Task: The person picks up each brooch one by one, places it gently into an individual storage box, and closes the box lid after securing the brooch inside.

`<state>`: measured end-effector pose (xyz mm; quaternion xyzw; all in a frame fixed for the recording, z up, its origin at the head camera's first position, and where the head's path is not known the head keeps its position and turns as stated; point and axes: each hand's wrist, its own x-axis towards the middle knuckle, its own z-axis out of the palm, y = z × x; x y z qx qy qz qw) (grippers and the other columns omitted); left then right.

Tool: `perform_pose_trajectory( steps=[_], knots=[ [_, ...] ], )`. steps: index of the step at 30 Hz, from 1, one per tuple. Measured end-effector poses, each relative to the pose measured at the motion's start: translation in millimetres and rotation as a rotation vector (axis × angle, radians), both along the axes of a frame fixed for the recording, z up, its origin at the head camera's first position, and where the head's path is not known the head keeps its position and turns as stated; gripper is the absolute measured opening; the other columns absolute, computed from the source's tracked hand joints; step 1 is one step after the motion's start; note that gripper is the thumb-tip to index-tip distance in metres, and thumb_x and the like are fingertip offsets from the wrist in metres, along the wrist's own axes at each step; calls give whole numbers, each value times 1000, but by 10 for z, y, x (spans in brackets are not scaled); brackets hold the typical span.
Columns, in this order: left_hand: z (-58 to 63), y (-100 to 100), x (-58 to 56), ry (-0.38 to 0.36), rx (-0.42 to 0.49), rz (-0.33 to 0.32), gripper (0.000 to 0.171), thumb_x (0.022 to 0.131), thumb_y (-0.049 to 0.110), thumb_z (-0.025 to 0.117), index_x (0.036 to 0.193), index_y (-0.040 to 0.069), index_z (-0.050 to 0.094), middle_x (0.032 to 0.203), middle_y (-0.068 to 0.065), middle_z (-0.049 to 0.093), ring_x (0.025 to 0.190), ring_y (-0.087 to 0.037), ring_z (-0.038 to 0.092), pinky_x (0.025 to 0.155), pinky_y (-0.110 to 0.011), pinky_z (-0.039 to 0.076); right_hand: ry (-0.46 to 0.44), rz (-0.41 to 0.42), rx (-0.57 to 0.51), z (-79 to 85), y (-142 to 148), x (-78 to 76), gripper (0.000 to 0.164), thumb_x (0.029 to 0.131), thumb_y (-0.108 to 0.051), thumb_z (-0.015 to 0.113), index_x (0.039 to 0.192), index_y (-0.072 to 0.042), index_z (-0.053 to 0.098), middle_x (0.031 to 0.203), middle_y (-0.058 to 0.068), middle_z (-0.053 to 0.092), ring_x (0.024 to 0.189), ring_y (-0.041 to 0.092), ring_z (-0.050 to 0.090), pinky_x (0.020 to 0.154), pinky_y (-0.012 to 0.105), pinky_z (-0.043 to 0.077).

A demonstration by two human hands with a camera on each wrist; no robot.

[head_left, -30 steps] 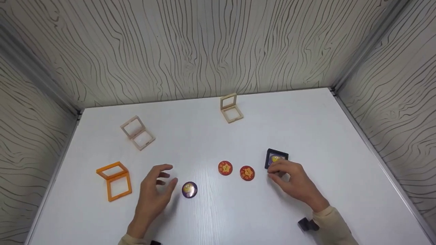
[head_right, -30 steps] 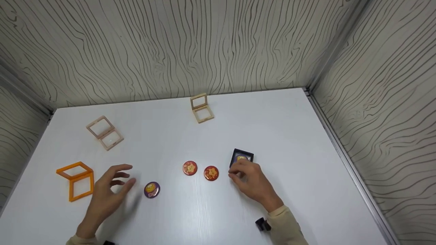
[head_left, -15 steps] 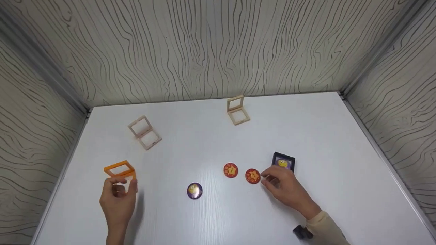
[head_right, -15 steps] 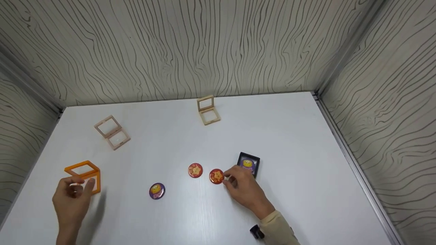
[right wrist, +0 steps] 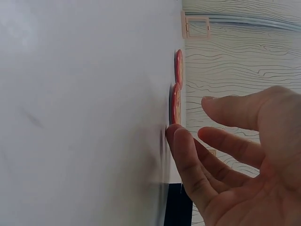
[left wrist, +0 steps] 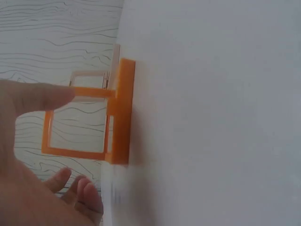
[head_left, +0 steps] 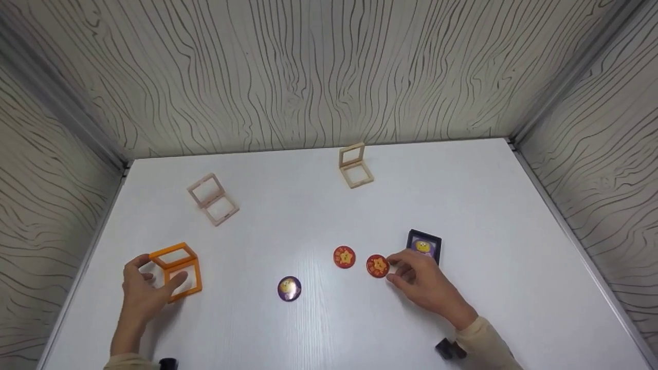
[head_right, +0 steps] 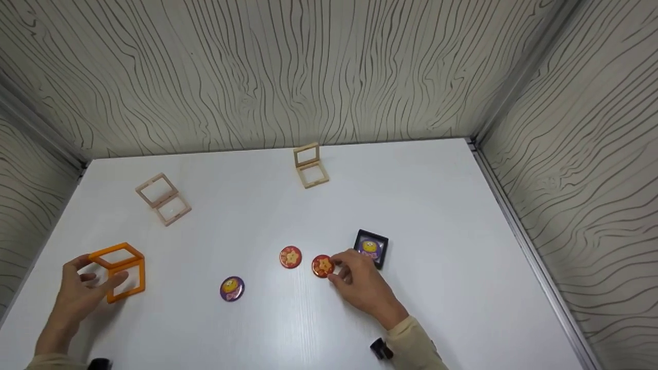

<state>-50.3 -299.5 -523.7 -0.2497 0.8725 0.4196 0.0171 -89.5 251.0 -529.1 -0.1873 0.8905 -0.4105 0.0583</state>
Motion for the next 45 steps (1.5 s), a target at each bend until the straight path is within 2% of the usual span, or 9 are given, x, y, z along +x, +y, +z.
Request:
perform_pose_trajectory(
  steps=[2,5,7,10,14,19,27,37,45],
  knots=[
    [-12,-93,-8,-73,3,-89,120,80,50,81,156,4,1,154,-30,18,135,-46,25,102,-61,38,-7,1,11,0,-22,0,34,89,-13,76,121,-12,65,106,0,65,87,10,64,76,27,57],
    [-31,-204,-10,-123,-16,-201,129,77,56,81,156,6,-6,150,-34,20,136,-48,23,103,-66,36,-21,6,42,2,-63,-6,39,89,-15,76,125,-9,62,106,1,63,87,10,62,75,26,56],
    [-48,-246,-6,-103,-38,-259,130,75,54,84,156,6,-6,147,-33,25,133,-47,27,101,-65,37,-28,14,67,5,-91,-13,42,89,-17,76,127,-7,61,106,1,60,87,11,61,74,25,56],
    [-88,-265,-2,-20,-55,-341,129,70,49,89,155,7,0,144,-25,34,126,-40,35,98,-56,38,-43,14,79,18,-127,-28,45,89,-20,77,127,-3,61,109,3,58,86,13,60,72,24,55],
    [-133,-247,3,50,-50,-411,124,66,44,93,150,6,10,143,-15,40,120,-33,38,99,-49,35,-62,14,92,39,-154,-49,47,88,-21,78,127,-1,61,112,4,56,86,14,59,71,23,54],
    [-131,-238,31,15,-55,-426,121,65,39,94,149,9,13,142,-14,44,119,-33,43,101,-52,37,-62,-5,129,43,-179,-69,45,88,-20,78,126,-2,63,111,3,55,85,13,58,71,22,53],
    [-89,-210,111,-69,-71,-365,112,66,41,93,145,4,23,133,-21,50,114,-35,51,99,-53,45,-73,-48,152,4,-232,-85,41,88,-18,78,124,-5,65,112,2,54,86,10,57,73,21,54],
    [-96,-33,143,-50,-84,-386,112,62,41,95,144,6,27,132,-17,53,112,-30,57,100,-48,47,-55,-61,150,-20,-236,-95,34,90,-24,76,120,-9,68,110,-1,53,87,10,55,73,21,52],
    [-85,225,193,-49,-100,-413,112,58,35,97,142,9,29,118,-10,57,103,-23,57,93,-41,50,-66,-59,147,-31,-222,-92,39,86,-22,80,121,-10,67,108,-2,52,85,10,55,73,21,52]
  ],
)
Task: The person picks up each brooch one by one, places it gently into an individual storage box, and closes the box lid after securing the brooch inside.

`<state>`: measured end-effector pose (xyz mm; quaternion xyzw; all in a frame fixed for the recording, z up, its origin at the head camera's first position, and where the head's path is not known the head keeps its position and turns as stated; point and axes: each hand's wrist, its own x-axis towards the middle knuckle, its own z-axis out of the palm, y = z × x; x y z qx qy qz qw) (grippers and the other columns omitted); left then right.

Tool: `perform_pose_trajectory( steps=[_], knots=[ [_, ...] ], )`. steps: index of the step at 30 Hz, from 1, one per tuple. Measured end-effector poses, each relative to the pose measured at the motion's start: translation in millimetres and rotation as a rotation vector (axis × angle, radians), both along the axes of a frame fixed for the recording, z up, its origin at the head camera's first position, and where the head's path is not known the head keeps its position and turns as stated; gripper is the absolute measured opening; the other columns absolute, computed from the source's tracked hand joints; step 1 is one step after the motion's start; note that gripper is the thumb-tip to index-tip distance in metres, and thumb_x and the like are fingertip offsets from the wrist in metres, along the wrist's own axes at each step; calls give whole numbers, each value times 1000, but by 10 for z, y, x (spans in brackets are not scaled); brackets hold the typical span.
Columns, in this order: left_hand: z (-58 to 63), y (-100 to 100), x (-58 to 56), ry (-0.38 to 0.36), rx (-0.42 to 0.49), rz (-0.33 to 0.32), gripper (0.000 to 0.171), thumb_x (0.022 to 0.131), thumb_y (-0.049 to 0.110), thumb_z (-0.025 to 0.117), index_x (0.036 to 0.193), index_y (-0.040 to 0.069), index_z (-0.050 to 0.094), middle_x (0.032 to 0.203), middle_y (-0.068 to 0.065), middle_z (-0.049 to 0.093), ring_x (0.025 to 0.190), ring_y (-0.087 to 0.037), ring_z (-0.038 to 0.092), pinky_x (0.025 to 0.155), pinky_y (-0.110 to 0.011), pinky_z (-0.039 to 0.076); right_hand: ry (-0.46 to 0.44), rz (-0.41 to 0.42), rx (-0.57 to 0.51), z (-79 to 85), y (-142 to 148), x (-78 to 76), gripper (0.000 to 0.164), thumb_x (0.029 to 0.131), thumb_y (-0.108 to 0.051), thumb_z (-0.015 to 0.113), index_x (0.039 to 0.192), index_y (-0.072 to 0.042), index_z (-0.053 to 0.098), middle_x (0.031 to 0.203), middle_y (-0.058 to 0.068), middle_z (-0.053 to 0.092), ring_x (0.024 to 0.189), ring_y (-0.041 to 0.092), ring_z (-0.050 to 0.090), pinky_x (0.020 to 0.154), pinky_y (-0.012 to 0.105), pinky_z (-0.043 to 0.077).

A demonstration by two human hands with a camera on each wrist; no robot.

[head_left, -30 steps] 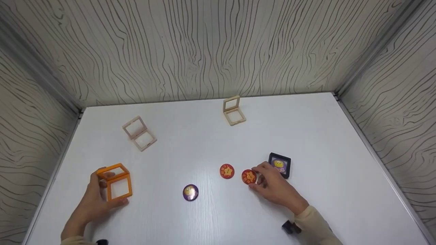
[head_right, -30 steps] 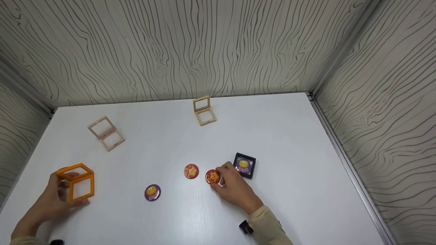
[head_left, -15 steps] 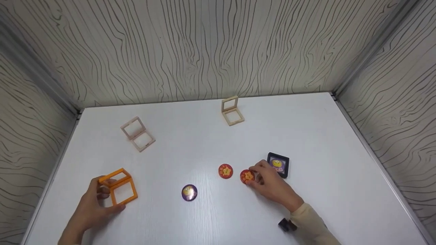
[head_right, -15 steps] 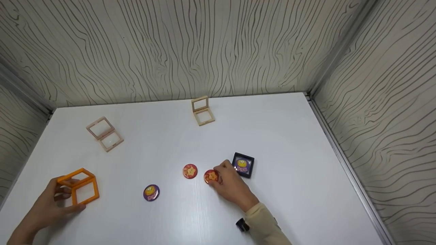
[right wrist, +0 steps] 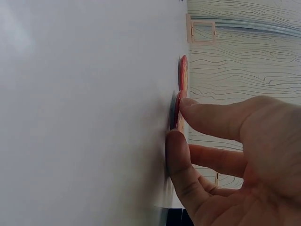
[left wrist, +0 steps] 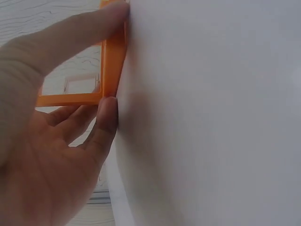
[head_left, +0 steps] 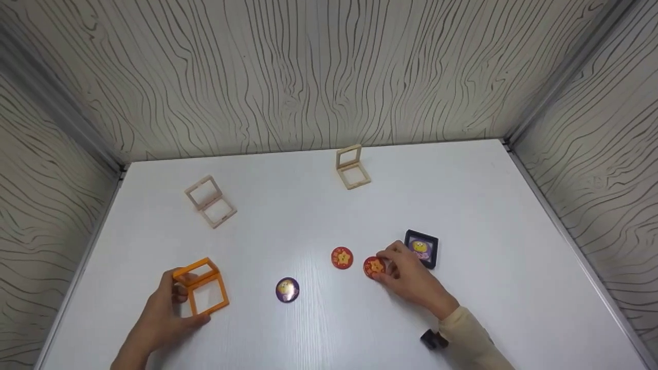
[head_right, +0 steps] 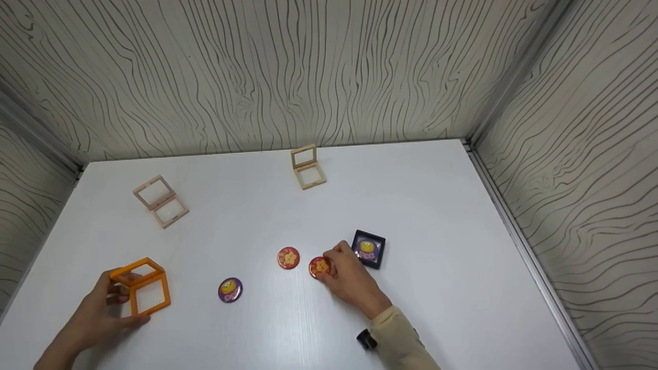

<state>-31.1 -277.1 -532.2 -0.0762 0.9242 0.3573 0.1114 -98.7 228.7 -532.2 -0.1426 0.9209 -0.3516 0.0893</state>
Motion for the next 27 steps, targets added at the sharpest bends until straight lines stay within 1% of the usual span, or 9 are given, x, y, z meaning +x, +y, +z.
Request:
perform_pose_trajectory(
  steps=[3,7,11,14,17,18,20,23,27],
  knots=[
    [11,115,28,-3,-14,-9,114,55,37,98,142,11,29,115,-8,58,99,-21,56,91,-40,50,-11,-9,-4,-2,9,9,40,86,-21,81,121,-10,67,108,-3,52,86,10,55,74,20,53],
    [27,245,89,-26,-2,-15,116,53,37,98,143,13,30,112,-6,58,99,-20,56,92,-41,50,-18,-11,-12,2,11,16,39,85,-19,81,120,-11,67,108,-3,52,87,11,56,73,20,53],
    [42,378,173,-77,13,-7,116,53,37,98,145,16,31,109,-6,56,99,-21,54,91,-43,48,-9,5,-23,9,13,14,39,85,-19,81,120,-12,67,107,-3,54,88,12,56,73,20,53],
    [40,520,225,-130,32,9,117,51,36,99,146,18,33,108,-4,56,98,-21,53,88,-40,48,3,25,-39,7,29,13,39,84,-18,82,120,-12,67,102,-4,57,88,13,57,73,21,53],
    [25,687,253,-166,62,3,115,52,37,98,147,21,35,108,-2,56,97,-20,52,85,-38,48,11,34,-60,3,56,7,38,83,-17,82,118,-13,67,98,-4,59,87,13,58,72,22,53],
    [22,739,261,-167,69,-6,114,52,37,98,146,22,35,108,-1,55,96,-20,52,85,-37,48,13,36,-65,2,64,4,38,83,-16,82,118,-13,67,98,-3,60,86,13,59,72,22,53],
    [14,825,278,-149,86,-50,114,52,38,98,146,23,35,106,-2,54,95,-20,51,83,-37,48,19,41,-78,1,73,-6,38,83,-16,82,118,-13,66,97,-3,61,85,13,59,71,22,53],
    [10,933,317,-121,102,-143,114,53,42,98,146,21,34,103,-2,52,93,-19,51,81,-35,49,25,56,-80,-1,73,-15,38,84,-18,82,118,-13,67,96,-2,61,83,12,59,69,22,53],
    [10,1086,365,-114,162,-257,116,55,44,97,147,18,31,106,-3,53,94,-19,52,83,-35,53,11,62,-75,-6,53,-14,37,85,-20,81,118,-14,67,96,-3,62,83,12,59,69,22,53]
  ],
)
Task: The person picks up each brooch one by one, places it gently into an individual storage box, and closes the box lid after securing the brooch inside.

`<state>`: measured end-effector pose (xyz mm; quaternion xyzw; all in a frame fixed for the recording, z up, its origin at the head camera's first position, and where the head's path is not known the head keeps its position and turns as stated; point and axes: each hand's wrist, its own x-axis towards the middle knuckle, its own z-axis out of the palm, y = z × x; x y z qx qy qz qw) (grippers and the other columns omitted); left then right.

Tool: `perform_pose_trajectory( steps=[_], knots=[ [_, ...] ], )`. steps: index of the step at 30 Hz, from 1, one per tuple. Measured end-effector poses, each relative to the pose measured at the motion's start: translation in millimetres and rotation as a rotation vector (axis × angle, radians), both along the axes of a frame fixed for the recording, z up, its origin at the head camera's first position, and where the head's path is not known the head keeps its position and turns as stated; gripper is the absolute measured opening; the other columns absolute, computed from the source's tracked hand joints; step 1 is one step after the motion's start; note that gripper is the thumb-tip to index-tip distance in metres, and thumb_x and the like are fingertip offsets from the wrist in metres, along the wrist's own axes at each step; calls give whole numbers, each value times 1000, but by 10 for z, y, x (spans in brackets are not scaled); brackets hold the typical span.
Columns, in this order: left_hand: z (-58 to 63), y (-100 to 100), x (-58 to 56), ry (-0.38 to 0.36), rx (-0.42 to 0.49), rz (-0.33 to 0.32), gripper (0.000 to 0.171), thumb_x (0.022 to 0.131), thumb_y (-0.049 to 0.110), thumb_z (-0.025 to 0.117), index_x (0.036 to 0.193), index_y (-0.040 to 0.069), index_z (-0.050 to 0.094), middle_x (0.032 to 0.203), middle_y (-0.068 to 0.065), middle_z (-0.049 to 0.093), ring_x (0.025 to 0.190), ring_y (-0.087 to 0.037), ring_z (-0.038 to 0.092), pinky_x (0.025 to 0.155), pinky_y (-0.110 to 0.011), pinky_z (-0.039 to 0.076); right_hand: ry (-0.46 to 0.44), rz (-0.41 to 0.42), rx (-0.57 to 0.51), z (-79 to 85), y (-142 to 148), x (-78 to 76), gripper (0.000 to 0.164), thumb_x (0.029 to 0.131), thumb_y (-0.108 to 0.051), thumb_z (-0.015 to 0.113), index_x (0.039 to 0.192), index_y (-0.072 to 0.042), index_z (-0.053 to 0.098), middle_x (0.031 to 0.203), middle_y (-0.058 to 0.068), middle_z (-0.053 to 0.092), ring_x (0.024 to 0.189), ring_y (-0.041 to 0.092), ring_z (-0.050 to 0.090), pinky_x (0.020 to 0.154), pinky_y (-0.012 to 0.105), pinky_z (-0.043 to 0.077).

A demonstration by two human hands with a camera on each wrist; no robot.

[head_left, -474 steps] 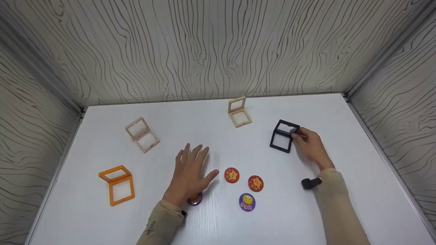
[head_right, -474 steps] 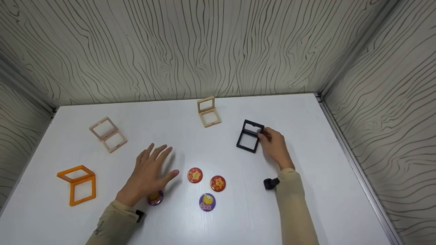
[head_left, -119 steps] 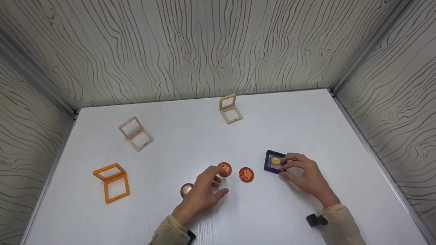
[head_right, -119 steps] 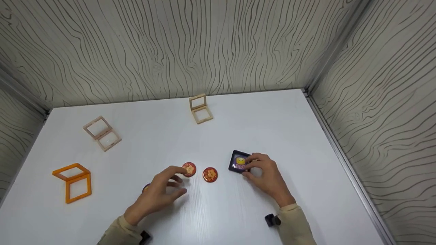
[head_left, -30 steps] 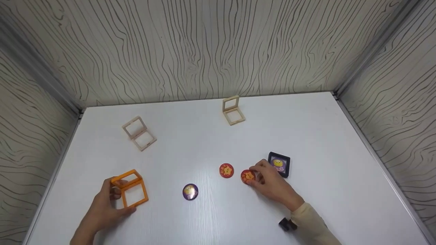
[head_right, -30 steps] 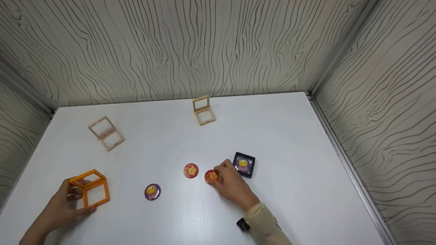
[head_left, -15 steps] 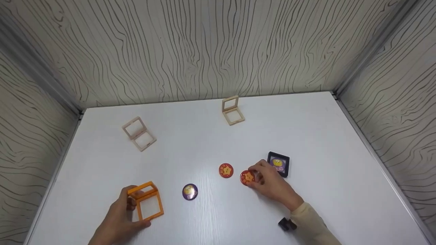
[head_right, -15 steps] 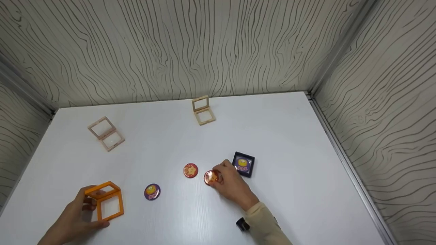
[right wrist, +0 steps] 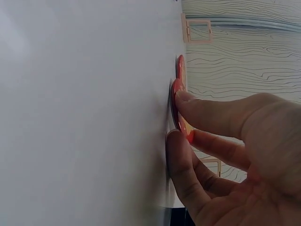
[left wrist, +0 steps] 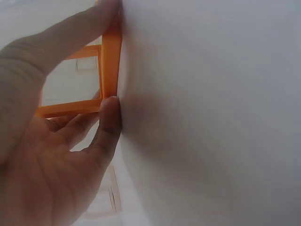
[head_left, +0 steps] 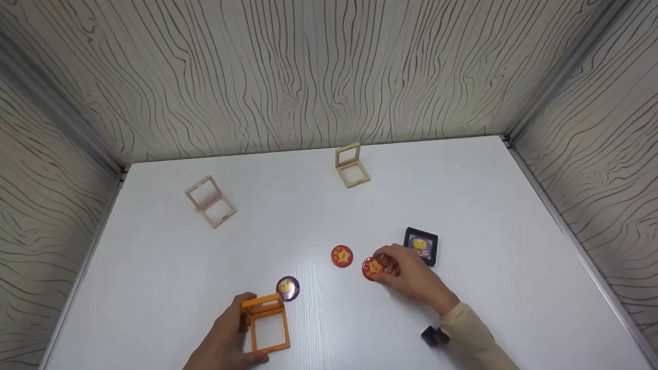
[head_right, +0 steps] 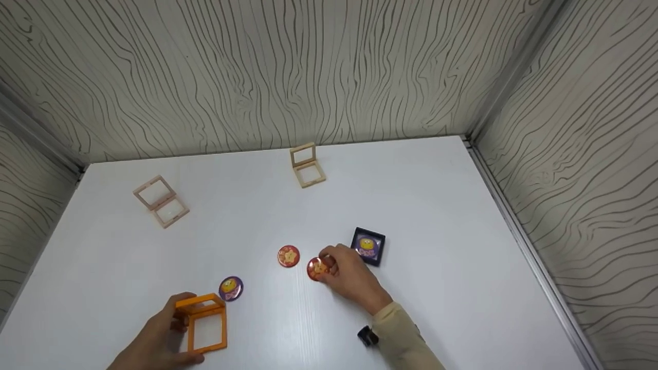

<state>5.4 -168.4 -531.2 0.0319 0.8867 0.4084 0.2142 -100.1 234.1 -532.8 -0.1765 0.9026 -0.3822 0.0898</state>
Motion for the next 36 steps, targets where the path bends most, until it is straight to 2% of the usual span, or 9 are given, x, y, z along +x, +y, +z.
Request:
perform_pose_trajectory(
  steps=[7,11,15,17,21,28,31,36],
  knots=[
    [-20,299,-9,34,152,-128,110,61,35,96,149,18,32,118,1,55,106,-19,56,93,-37,53,-23,-27,6,-10,4,1,32,87,-16,79,117,-17,67,95,-6,63,83,10,58,71,22,53],
    [-15,479,-39,43,163,-157,112,62,31,97,151,17,30,129,0,53,118,-22,56,98,-38,51,-15,-22,-2,-13,16,-7,29,87,-13,77,115,-17,68,92,-6,63,81,10,59,71,24,53],
    [4,644,-73,21,173,-151,110,62,27,97,150,22,31,132,3,52,120,-19,56,99,-38,51,-12,-31,-9,-3,13,-14,26,88,-15,77,113,-18,69,90,-7,63,79,10,59,71,24,53],
    [10,717,-90,26,169,-144,109,62,27,97,149,25,32,134,5,52,121,-18,55,101,-40,50,-19,-40,-7,4,7,-14,25,89,-17,77,113,-19,70,89,-9,63,79,9,60,70,24,53],
    [16,845,-119,71,100,-150,110,63,32,96,151,24,31,141,7,50,130,-18,51,106,-46,46,-27,-50,2,2,-7,-10,24,89,-18,77,112,-20,70,89,-10,62,79,9,60,70,24,53],
    [17,938,-197,125,39,-172,114,62,34,97,152,19,29,145,-1,50,136,-25,46,110,-51,41,-43,-49,-34,4,-7,-17,19,89,-17,77,107,-16,71,90,-6,63,80,12,59,71,24,53],
    [25,979,-236,144,17,-182,114,63,35,96,153,17,29,149,-4,46,140,-28,42,111,-52,39,-40,-39,-26,-3,2,-29,15,91,-21,75,105,-19,72,90,-8,64,81,11,60,71,23,52],
    [34,1067,-294,163,-6,-195,111,64,35,95,151,16,29,149,-3,46,141,-29,42,111,-50,40,-32,-13,-37,-13,12,-55,8,94,-27,71,102,-24,72,91,-12,68,80,8,61,71,24,53]
  ],
)
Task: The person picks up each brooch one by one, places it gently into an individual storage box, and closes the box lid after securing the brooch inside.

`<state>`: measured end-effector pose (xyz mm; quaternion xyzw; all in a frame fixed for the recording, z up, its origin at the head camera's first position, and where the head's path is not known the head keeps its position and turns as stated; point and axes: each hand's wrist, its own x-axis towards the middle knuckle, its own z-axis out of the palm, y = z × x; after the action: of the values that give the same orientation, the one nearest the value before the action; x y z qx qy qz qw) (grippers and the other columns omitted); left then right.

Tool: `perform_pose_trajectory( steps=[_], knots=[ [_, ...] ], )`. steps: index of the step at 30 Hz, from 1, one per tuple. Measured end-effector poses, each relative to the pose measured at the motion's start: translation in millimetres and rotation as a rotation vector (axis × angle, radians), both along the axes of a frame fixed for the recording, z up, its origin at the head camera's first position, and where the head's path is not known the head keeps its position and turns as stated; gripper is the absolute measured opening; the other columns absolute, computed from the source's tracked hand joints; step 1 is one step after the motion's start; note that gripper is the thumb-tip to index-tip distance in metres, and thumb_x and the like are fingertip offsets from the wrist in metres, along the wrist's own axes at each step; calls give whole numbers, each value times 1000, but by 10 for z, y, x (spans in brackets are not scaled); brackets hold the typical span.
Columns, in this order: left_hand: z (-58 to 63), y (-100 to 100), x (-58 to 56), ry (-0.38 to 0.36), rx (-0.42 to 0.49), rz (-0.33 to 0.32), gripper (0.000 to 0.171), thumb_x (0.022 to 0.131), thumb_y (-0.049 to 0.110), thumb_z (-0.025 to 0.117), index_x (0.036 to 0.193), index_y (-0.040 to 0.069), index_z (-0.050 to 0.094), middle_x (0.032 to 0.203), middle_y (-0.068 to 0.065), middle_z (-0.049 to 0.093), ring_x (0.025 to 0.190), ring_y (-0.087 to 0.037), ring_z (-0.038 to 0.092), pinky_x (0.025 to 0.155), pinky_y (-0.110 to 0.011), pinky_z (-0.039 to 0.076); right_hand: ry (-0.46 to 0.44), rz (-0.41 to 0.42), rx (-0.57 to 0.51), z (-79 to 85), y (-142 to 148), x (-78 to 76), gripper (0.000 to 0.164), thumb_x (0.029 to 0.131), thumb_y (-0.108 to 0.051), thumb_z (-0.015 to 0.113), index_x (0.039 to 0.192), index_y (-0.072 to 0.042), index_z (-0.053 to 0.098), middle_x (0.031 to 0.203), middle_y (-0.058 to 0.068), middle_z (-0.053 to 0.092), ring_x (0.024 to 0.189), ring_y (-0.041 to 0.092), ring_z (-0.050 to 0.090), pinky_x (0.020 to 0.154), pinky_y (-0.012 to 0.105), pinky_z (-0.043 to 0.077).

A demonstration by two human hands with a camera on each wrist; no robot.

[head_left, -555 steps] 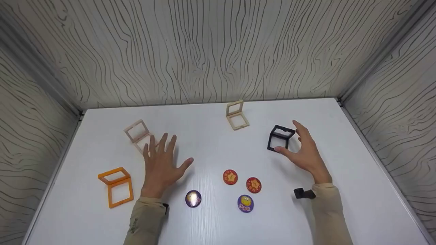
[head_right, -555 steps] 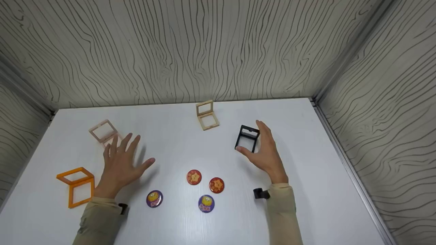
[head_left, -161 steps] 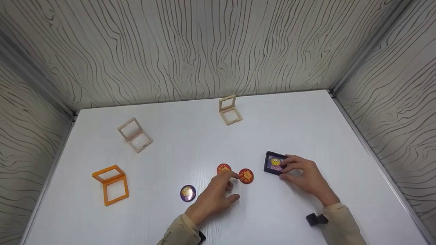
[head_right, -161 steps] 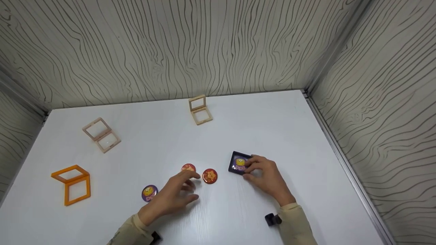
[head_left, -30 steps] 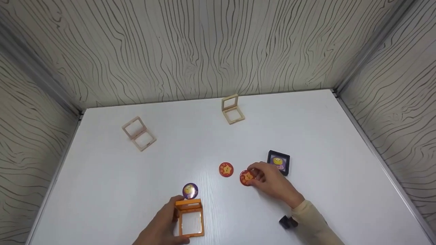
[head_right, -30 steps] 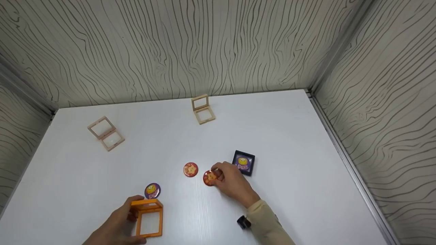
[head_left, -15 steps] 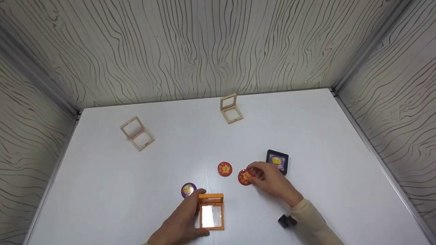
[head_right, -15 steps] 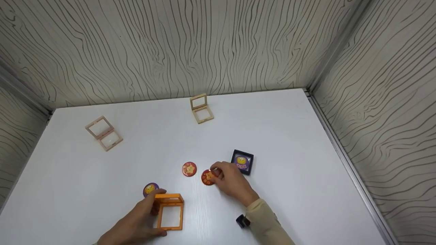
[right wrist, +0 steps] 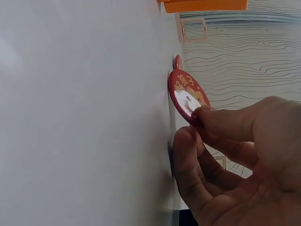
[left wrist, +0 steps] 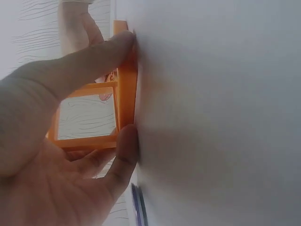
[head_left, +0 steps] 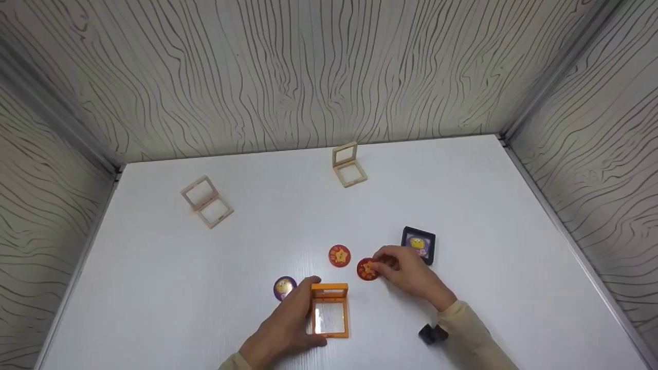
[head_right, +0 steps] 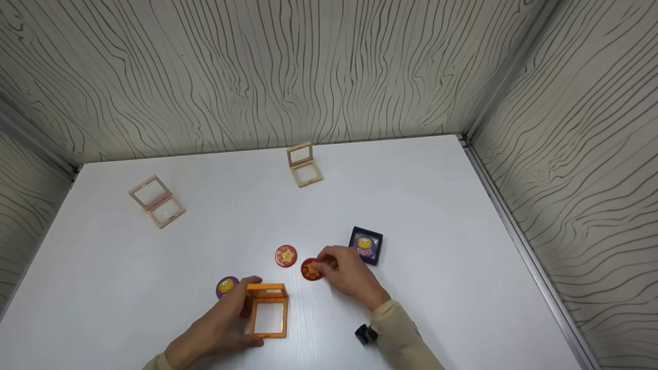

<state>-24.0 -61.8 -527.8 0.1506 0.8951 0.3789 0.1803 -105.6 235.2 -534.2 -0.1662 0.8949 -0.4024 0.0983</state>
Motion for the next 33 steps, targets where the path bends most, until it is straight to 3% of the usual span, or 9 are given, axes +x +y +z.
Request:
perform_pose_trajectory(
  steps=[9,16,23,29,33],
  knots=[
    [26,97,-117,-10,-6,17,110,66,34,95,152,15,29,149,-5,46,139,-29,44,109,-50,42,-139,-22,-153,22,11,-11,13,96,-24,69,107,-17,71,100,2,70,85,15,71,70,27,59],
    [48,90,-236,12,11,45,114,65,32,96,154,13,26,149,-8,46,139,-29,44,110,-49,41,-99,-54,-230,109,-21,-69,16,95,-22,70,108,-13,71,103,7,69,88,19,73,69,29,60],
    [44,34,-194,35,16,-5,115,64,29,96,153,8,26,145,-10,46,129,-27,52,106,-46,45,-117,-3,-263,201,-73,-37,17,96,-22,69,109,-13,71,101,8,68,85,19,74,68,33,61],
    [50,12,-180,31,-12,-40,108,68,22,94,151,9,26,149,-10,41,137,-29,47,108,-46,44,-173,32,-261,253,-76,3,16,95,-19,69,109,-11,71,100,11,68,84,22,74,68,34,61],
    [52,1,-184,69,5,-62,107,68,17,93,151,7,26,147,-11,42,136,-27,48,108,-44,44,-210,40,-240,264,-79,14,14,96,-17,68,109,-12,70,100,9,67,85,21,74,69,31,60]
  ],
)
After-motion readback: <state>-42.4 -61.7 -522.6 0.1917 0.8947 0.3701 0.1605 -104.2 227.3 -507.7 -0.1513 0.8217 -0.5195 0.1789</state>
